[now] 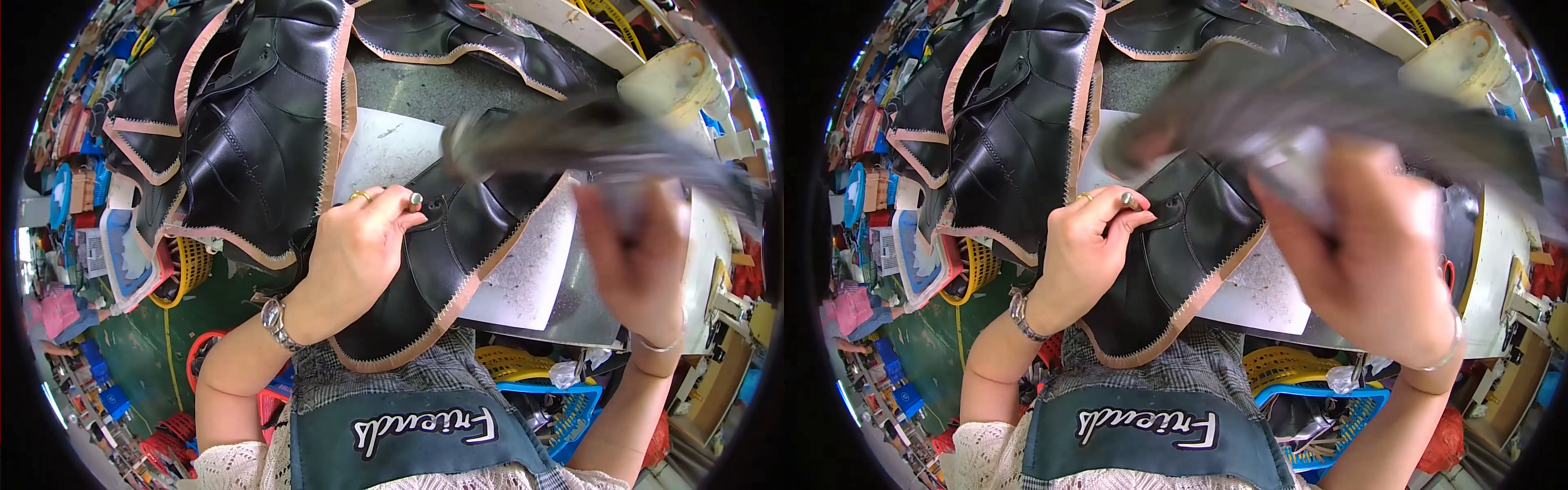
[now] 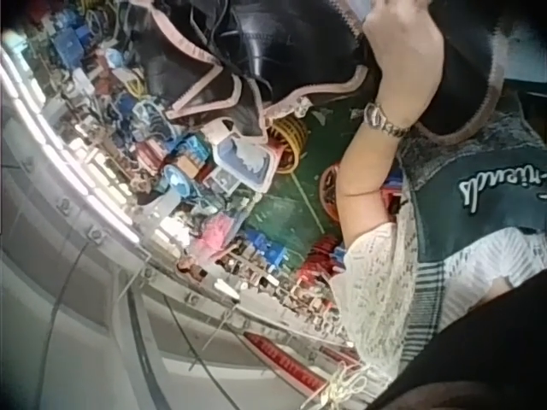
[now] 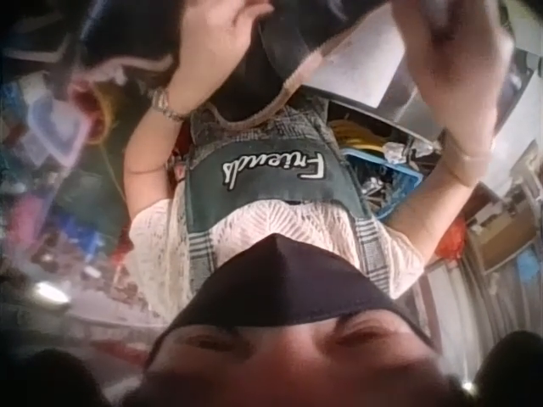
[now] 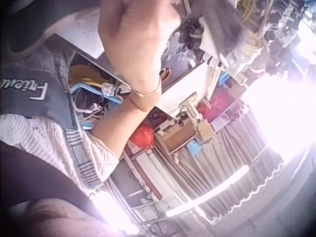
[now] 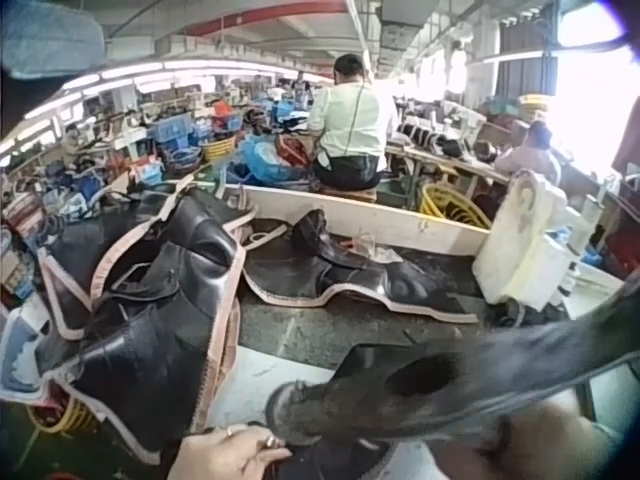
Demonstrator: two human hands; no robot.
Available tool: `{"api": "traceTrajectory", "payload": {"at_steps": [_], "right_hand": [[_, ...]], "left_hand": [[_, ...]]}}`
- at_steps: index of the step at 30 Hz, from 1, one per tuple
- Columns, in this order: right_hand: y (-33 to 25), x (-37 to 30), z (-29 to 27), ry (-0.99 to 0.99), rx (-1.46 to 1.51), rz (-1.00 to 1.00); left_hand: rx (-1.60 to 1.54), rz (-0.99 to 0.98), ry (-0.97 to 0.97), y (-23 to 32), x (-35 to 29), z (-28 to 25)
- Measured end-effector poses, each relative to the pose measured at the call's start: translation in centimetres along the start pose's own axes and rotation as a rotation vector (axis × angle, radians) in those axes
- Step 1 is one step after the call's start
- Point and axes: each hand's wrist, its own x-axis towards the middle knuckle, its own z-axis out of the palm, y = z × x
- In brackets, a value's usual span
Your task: Assembling and hammering components of black boot uppers at a factory workbench.
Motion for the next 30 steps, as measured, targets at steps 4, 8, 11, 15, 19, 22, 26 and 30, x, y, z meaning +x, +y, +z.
{"api": "traceTrajectory", "payload": {"at_steps": [4, 8, 11, 15, 19, 22, 26, 30], "right_hand": [[0.1, -0.5, -0.8, -0.381, -0.458, -0.375], [1.9, -0.1, 0.0, -0.558, -0.325, -0.193], [3.7, -2.4, 2.2, -0.594, -0.218, -0.045], [4.4, -2.8, 3.2, -0.613, -0.225, -0.026], [4.6, -2.8, 3.3, -0.597, -0.201, -0.016], [5.0, -3.0, 3.2, -0.559, -0.182, -0.052], [5.0, -2.6, 2.6, -0.531, -0.117, -0.056], [3.0, -1.2, 0.8, -0.325, -0.007, -0.018]], "left_hand": [[0.155, 0.041, -0.122, 1.1, 0.6, 0.2], [-0.322, -0.208, -0.020, -0.8, 0.8, 0.3], [-0.394, -0.407, -0.132, -0.1, 1.1, 0.0], [-0.324, -0.378, -0.137, 0.0, 1.3, -0.1], [-0.306, -0.369, -0.135, -0.2, 1.2, -0.1], [-0.290, -0.340, -0.131, 0.0, 1.2, 0.0], [-0.231, -0.212, -0.122, 0.3, 1.1, -0.1], [-0.126, -0.005, -0.077, 0.4, 1.1, 0.3]]}}
